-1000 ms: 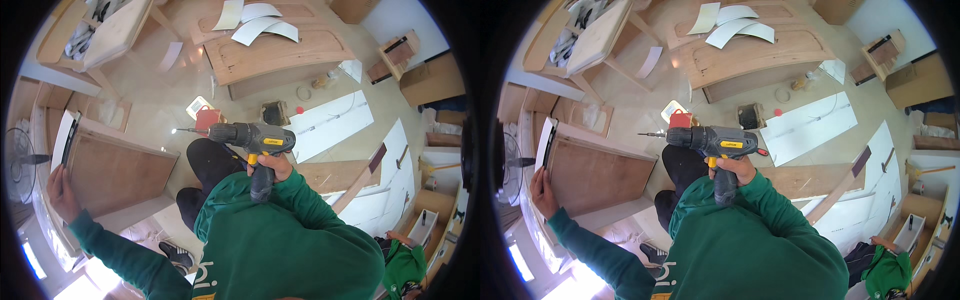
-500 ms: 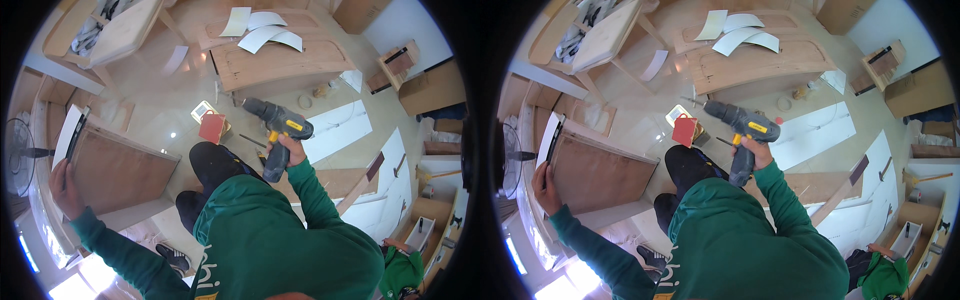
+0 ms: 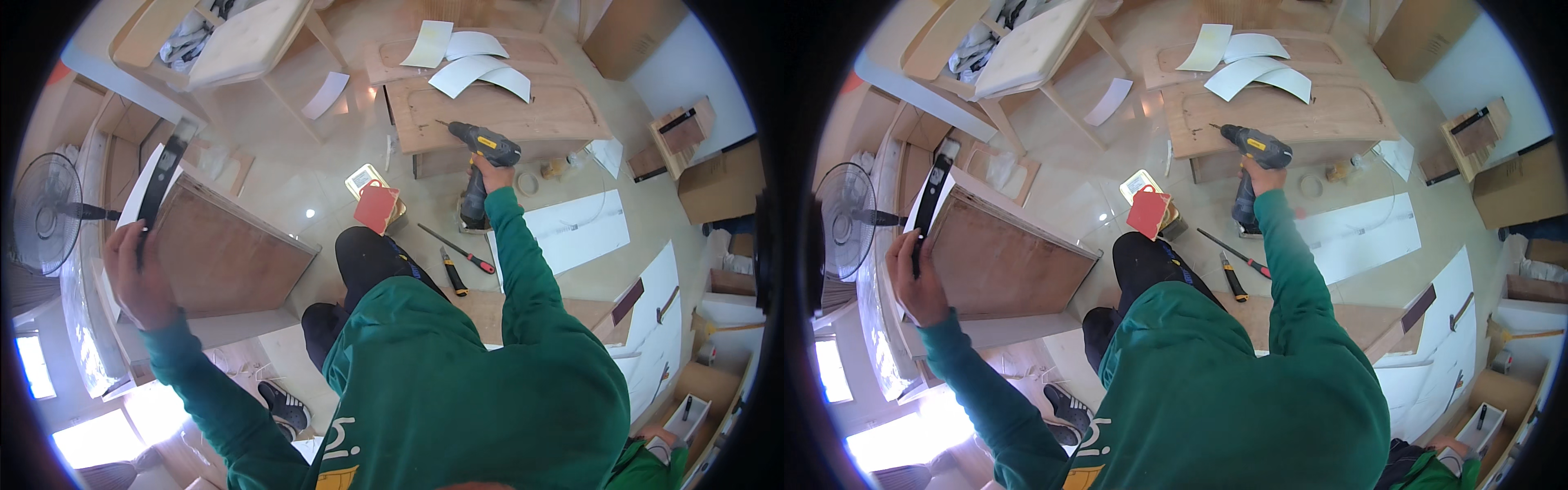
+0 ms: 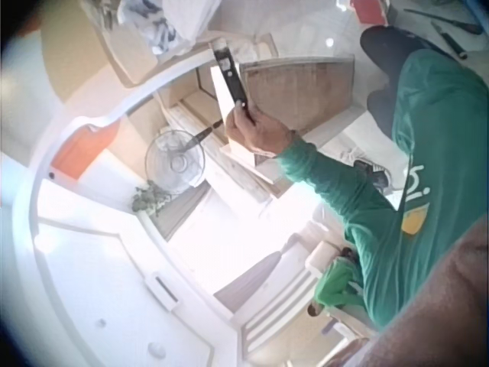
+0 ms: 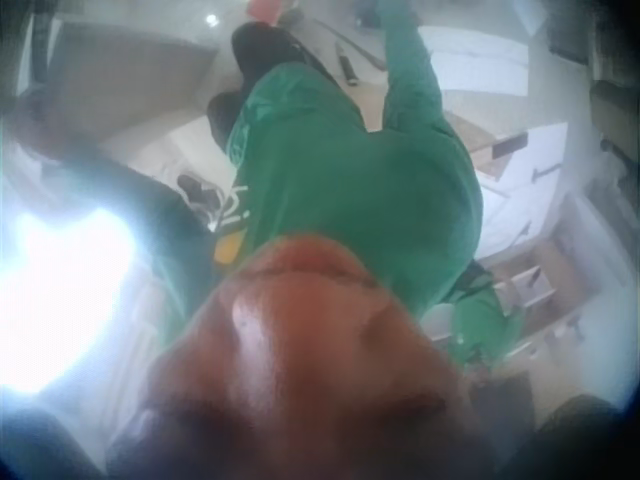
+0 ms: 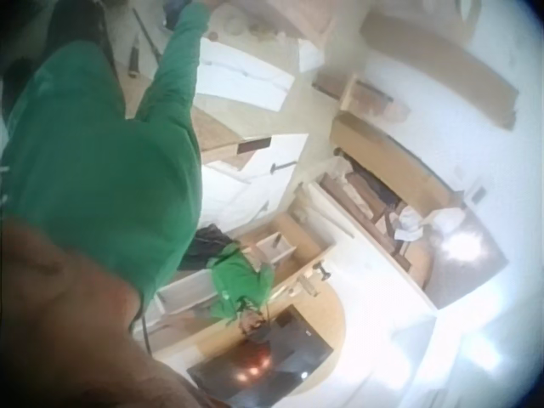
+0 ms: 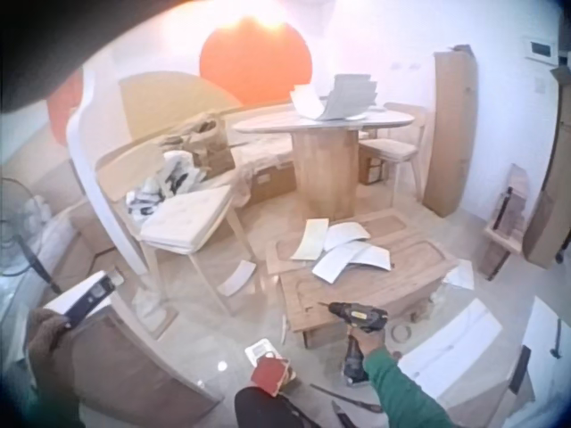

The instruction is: The person assembles a wooden furniture unit by attaching metal brackets to a wooden panel using a cordless drill. They measure the panel with a tape measure, position the brackets, and secure them with screws. The person also handles various wooden panels and tools during the process.

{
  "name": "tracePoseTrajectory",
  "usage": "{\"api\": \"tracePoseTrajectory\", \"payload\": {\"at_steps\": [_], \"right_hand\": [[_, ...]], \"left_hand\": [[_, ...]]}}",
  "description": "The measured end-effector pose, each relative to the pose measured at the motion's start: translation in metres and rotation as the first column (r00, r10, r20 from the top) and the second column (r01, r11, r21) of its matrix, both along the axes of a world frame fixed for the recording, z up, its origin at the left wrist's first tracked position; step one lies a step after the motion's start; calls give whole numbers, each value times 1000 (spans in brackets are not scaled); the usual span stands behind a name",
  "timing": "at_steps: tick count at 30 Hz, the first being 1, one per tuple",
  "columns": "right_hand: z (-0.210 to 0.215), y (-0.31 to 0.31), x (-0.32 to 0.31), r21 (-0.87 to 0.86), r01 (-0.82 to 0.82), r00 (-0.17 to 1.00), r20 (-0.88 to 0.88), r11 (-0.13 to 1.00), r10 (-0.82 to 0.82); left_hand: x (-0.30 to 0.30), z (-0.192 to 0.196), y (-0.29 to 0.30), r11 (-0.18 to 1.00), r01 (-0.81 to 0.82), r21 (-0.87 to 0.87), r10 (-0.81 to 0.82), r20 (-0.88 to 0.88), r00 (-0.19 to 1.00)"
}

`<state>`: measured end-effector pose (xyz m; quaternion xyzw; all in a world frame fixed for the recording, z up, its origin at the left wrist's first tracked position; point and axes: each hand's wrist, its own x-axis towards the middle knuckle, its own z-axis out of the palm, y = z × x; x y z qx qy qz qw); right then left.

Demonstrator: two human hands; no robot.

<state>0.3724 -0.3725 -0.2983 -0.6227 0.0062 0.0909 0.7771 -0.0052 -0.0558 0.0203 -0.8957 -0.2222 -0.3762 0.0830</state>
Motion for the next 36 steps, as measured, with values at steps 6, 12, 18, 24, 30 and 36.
{"api": "tracePoseTrajectory", "payload": {"at_steps": [6, 12, 18, 24, 30, 36], "right_hand": [[11, -13, -16, 139, -37, 993, -110, 990, 53], [37, -12, -41, 201, -45, 975, -204, 979, 87], [66, -18, -60, 173, 17, 952, -303, 985, 37], [61, -15, -58, 198, 24, 947, -318, 980, 41], [48, -8, -49, 91, 38, 946, -323, 995, -6], [42, -15, -49, 65, 95, 949, -308, 993, -70]], "left_hand": [[117, -91, -122, 729, 307, -612, -306, 111, 946], [255, -231, -122, -355, 164, -920, -76, 204, 976], [360, -273, -112, -706, 173, -687, 64, 182, 981], [387, -312, -129, -802, 311, -510, 196, 268, 943], [405, -313, -123, -671, 328, -665, 216, 249, 944], [436, -325, -107, -340, 9, -940, -240, 96, 966]]}}
